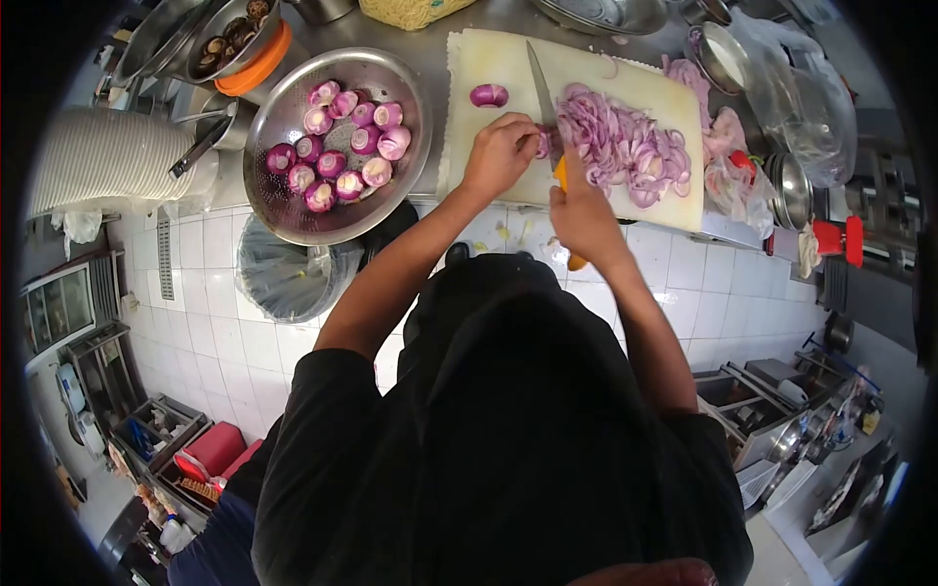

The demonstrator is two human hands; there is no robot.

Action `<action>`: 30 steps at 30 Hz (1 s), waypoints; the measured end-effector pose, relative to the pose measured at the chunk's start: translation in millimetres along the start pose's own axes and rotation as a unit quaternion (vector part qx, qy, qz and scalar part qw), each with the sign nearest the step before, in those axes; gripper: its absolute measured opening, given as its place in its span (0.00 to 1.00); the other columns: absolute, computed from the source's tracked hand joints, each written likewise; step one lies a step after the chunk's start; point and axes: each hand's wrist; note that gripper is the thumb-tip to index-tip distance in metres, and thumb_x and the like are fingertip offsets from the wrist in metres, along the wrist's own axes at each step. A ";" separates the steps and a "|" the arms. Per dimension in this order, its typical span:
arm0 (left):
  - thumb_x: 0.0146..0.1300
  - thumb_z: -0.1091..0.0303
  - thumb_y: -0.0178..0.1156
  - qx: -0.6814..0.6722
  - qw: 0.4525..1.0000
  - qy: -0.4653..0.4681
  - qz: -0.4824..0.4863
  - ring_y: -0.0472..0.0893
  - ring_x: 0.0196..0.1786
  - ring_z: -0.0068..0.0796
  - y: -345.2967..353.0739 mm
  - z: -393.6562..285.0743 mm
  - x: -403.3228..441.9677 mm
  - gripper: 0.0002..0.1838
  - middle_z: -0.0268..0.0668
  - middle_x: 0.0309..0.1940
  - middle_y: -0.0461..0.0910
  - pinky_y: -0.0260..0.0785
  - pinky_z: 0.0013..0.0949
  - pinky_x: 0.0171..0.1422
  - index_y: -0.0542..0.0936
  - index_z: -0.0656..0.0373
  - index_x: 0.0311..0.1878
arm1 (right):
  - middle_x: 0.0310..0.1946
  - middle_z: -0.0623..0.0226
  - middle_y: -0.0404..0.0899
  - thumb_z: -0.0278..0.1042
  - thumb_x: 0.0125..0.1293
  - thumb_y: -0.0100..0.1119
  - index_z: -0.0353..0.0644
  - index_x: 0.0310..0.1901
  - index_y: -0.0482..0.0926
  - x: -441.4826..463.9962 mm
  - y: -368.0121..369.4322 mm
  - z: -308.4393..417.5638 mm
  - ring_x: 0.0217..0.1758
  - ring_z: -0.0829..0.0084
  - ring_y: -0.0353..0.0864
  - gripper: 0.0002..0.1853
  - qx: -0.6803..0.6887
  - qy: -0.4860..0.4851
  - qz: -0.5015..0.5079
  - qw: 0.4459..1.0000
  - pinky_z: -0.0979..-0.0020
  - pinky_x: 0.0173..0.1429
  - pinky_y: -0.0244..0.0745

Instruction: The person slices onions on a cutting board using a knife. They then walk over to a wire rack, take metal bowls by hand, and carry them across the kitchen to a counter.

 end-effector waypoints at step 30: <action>0.56 0.77 0.62 0.011 1.000 -0.010 0.021 0.84 0.37 0.41 1.4 -1.4 6.1 0.06 0.43 0.39 0.83 0.77 0.36 0.44 0.84 0.66 0.36 | 0.48 0.35 0.78 0.32 0.68 0.47 0.46 0.75 0.48 33.4 -1.6 -21.2 0.51 0.37 0.78 0.35 -0.022 0.016 0.009 1.000 0.45 0.58 0.70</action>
Point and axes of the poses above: each hand's wrist, its own x-axis towards the middle knuckle, its own y-axis out of the palm, z = x × y
